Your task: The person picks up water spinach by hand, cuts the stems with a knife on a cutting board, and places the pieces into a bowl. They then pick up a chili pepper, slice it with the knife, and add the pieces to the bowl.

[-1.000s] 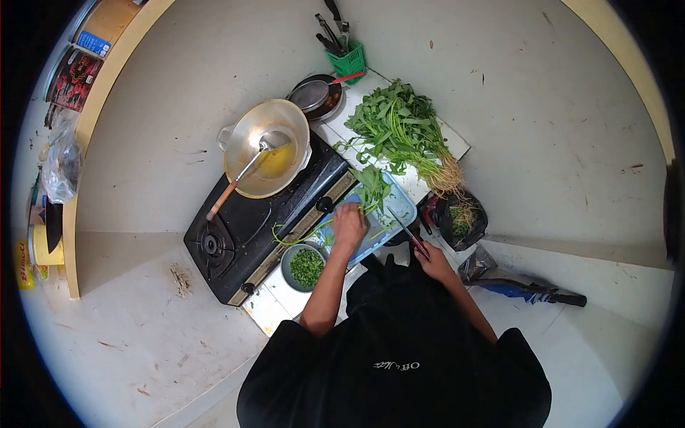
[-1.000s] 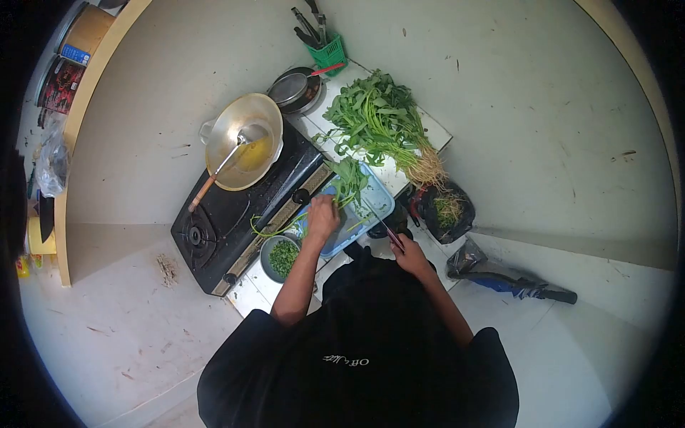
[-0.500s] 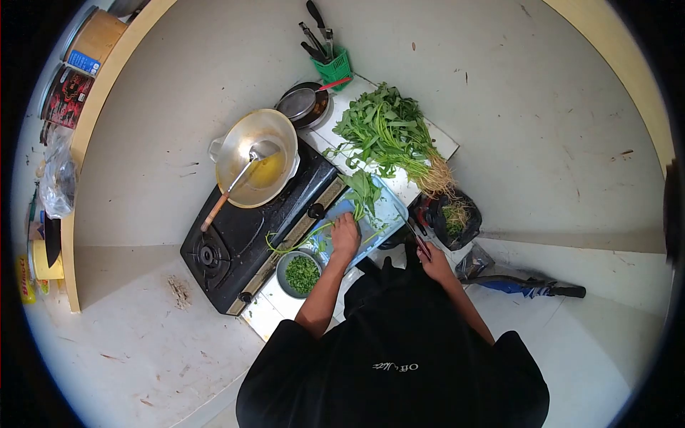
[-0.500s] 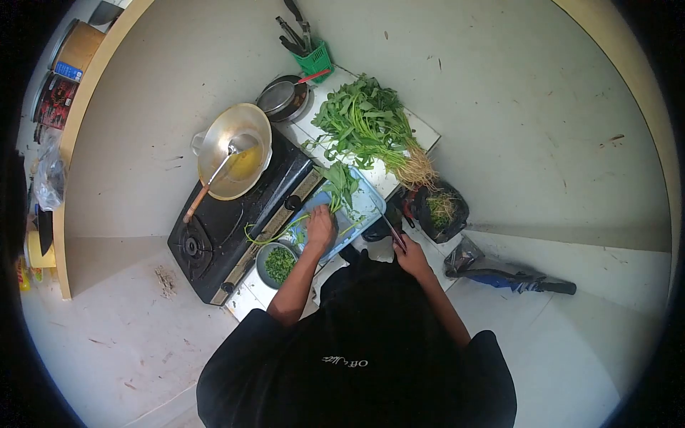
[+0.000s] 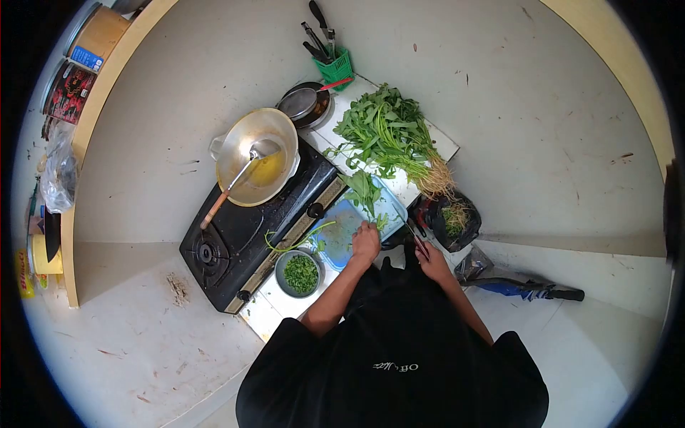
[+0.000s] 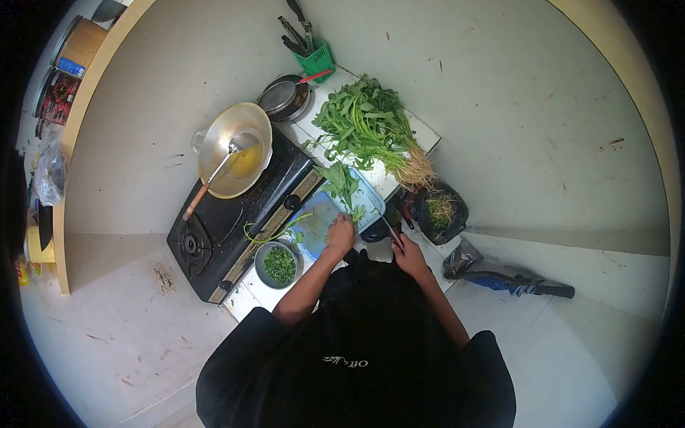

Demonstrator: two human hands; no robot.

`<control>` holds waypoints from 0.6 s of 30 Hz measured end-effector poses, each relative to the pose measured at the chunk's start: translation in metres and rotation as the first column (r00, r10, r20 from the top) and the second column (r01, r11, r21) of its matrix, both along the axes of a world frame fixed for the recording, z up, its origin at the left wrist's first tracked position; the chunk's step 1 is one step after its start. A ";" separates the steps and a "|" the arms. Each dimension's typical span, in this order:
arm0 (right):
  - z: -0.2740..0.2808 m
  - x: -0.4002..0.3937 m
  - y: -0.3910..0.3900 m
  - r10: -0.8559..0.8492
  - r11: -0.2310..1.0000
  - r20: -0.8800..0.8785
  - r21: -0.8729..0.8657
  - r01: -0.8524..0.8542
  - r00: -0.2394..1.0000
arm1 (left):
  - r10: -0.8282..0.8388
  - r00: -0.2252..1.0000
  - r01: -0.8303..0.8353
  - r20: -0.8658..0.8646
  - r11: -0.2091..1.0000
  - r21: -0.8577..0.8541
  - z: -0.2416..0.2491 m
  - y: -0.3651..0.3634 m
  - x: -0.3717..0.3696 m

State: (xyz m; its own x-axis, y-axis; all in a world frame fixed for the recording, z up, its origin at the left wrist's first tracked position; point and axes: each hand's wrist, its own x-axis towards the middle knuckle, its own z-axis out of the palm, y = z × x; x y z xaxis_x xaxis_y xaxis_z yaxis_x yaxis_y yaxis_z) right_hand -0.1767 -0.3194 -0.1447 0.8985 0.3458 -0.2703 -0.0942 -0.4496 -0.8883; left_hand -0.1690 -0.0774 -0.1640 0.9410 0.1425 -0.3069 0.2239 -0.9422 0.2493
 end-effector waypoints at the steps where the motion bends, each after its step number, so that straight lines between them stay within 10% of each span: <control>1: 0.001 0.000 -0.001 0.002 1.000 0.012 -0.019 -0.002 1.000 | 0.047 0.999 -0.047 0.004 0.998 -0.028 0.003 -0.002 0.003; 7: -0.005 0.000 0.000 0.005 0.999 0.024 -0.039 -0.004 1.000 | 0.064 0.997 -0.046 0.050 0.952 -0.304 0.029 -0.007 0.043; 18: -0.001 0.004 0.005 0.012 1.000 0.082 0.011 -0.013 0.997 | 0.379 0.919 -0.394 0.108 0.892 0.223 0.051 0.086 -0.020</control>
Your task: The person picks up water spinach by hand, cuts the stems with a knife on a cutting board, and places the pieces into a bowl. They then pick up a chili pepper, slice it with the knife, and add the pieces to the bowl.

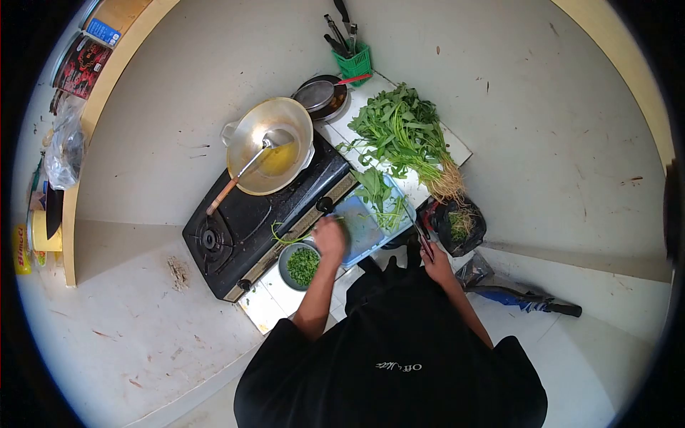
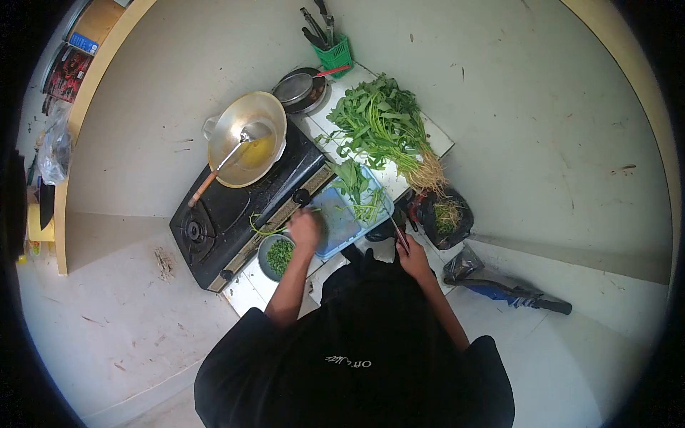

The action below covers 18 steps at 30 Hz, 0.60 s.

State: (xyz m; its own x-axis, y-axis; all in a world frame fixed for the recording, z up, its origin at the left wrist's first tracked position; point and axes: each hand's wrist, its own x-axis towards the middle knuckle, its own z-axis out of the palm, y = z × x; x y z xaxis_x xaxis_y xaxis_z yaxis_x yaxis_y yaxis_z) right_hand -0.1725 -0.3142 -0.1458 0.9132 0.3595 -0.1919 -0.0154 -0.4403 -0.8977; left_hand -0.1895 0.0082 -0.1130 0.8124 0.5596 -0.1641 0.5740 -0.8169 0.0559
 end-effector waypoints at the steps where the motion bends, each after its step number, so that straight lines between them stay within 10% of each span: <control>1: -0.004 0.000 0.000 0.003 1.000 0.006 -0.007 -0.003 1.000 | 0.045 0.998 -0.043 -0.034 0.998 0.053 -0.005 0.017 -0.012; 13: 0.005 0.014 0.026 0.121 0.992 -0.066 -0.029 -0.123 0.991 | 0.181 0.973 -0.139 -0.144 0.956 0.260 -0.039 0.055 -0.052; 18: 0.005 0.016 0.026 0.129 0.991 -0.021 -0.022 -0.129 0.991 | -0.009 0.948 0.021 0.319 0.999 -0.032 0.016 0.032 -0.039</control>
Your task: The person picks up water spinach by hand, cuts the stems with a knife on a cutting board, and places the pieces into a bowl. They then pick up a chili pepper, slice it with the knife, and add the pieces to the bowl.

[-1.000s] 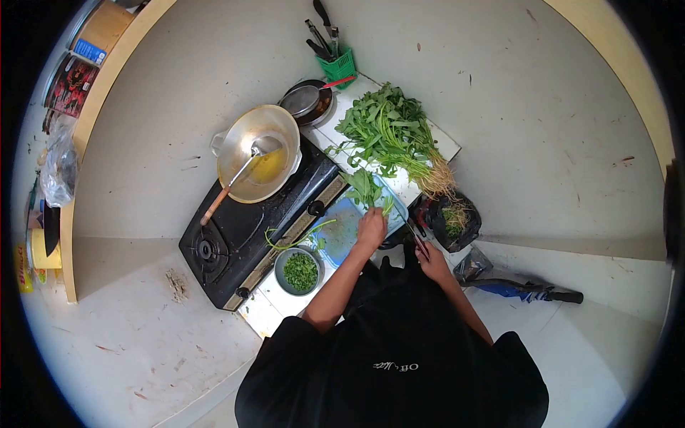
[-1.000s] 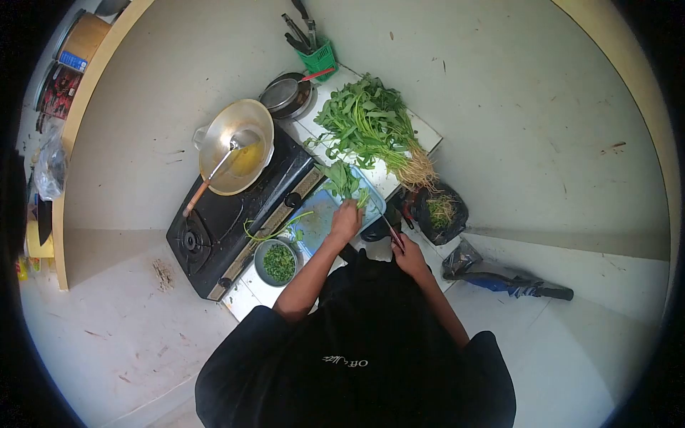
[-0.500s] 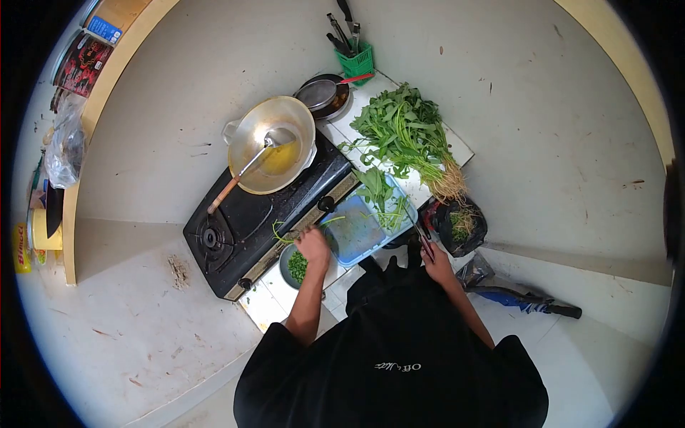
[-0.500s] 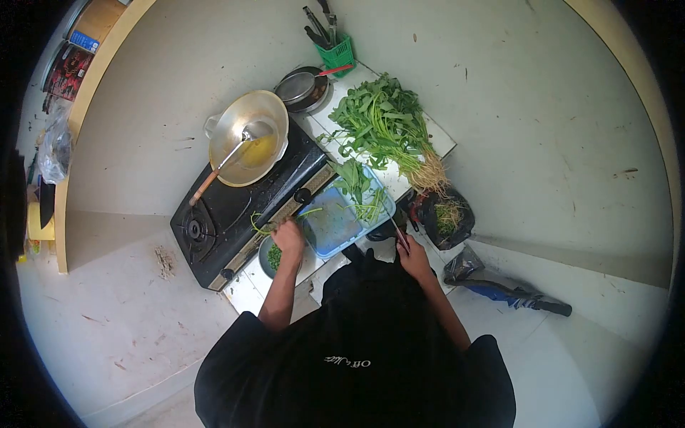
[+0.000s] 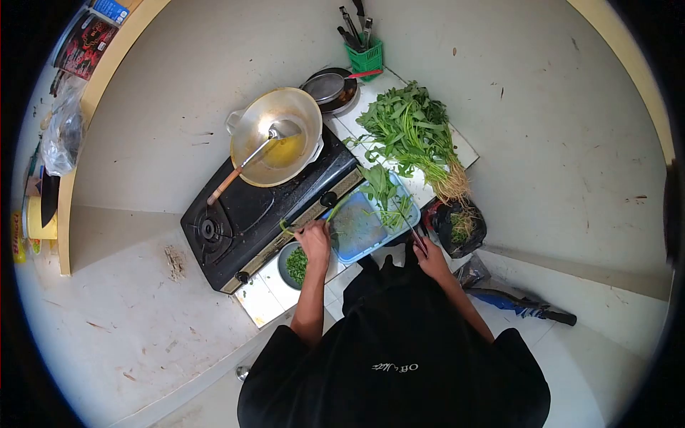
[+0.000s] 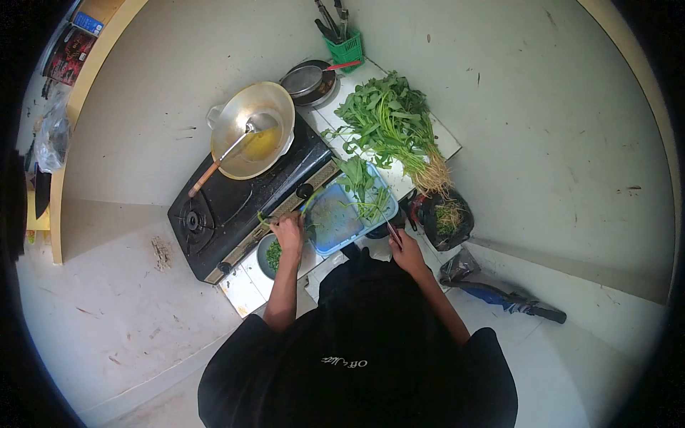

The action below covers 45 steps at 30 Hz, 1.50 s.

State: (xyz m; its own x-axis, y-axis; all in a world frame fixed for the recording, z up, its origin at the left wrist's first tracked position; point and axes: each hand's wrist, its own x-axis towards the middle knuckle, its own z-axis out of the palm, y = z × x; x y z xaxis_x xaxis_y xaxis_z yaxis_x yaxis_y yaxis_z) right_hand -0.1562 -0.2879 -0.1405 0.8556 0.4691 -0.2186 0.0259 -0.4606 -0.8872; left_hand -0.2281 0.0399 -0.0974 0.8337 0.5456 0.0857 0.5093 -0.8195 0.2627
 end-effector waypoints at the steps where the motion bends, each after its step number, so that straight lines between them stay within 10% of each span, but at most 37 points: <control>1: 0.004 0.000 0.001 -0.020 1.000 -0.033 0.006 0.021 0.999 | 0.002 1.000 -0.002 -0.001 1.000 -0.002 0.018 -0.007 0.005; 4: 0.008 -0.001 0.003 -0.046 0.999 -0.036 0.020 0.047 0.998 | -0.179 0.942 0.247 0.284 0.943 -0.224 0.053 -0.025 0.021; 11: 0.015 -0.003 0.006 0.005 0.999 0.015 0.033 -0.006 1.000 | -0.182 0.966 0.245 0.182 0.868 -0.432 -0.029 -0.059 0.017; 23: 0.012 -0.010 0.030 0.322 0.920 -0.017 -0.232 -0.317 0.947 | -0.159 0.953 0.228 0.259 0.937 -0.264 -0.066 -0.058 -0.009; 45: 0.004 -0.019 0.038 0.218 0.944 0.137 -0.279 -0.174 0.966 | -0.115 0.969 0.183 0.220 0.930 -0.320 -0.064 -0.062 -0.016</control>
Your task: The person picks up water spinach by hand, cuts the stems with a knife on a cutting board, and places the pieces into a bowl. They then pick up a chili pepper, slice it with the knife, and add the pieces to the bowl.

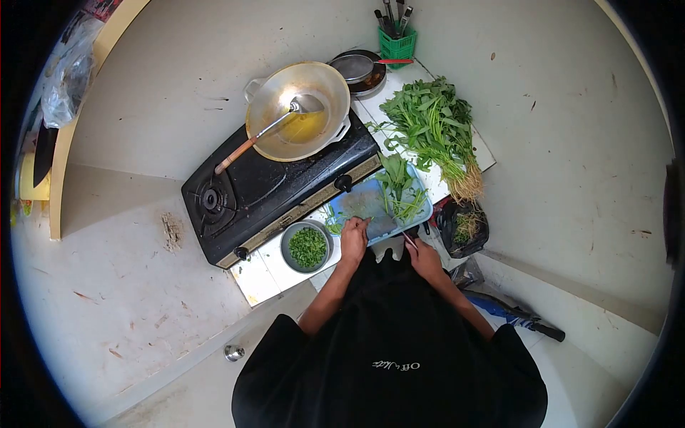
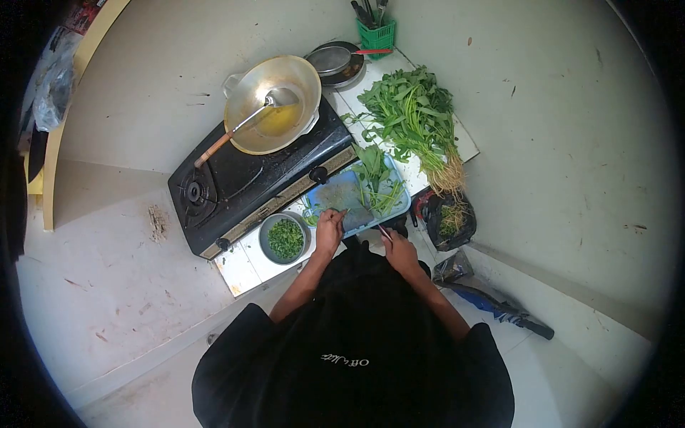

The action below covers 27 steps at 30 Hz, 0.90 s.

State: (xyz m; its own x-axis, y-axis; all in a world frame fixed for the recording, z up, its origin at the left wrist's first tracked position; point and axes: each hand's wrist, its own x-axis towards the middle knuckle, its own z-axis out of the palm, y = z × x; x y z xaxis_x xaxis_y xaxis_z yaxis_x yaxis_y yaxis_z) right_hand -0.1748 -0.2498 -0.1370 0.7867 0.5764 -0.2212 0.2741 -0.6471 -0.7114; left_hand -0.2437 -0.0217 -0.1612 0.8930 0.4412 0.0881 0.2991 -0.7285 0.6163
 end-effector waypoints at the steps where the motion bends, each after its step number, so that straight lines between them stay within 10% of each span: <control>1: -0.005 0.000 -0.003 -0.019 1.000 -0.011 0.012 0.019 1.000 | -0.001 1.000 0.001 -0.001 1.000 0.000 -0.002 0.001 0.002; 6: 0.001 -0.001 0.001 -0.057 0.989 -0.040 0.135 0.062 0.998 | 0.093 0.995 -0.083 0.017 0.943 -0.323 0.007 0.006 0.033; 10: 0.012 0.004 0.000 -0.052 0.983 -0.059 0.175 0.062 0.997 | 0.096 0.968 -0.042 0.231 0.973 -0.225 0.014 0.027 0.041; 15: 0.014 0.002 -0.007 0.011 0.980 -0.097 0.197 0.009 0.995 | 0.047 0.990 -0.079 -0.136 0.967 -0.242 0.026 0.067 -0.001; 27: 0.006 0.005 0.010 0.208 0.976 -0.128 0.086 -0.198 0.970 | 0.025 0.954 -0.025 -0.298 1.000 0.002 0.016 0.042 -0.012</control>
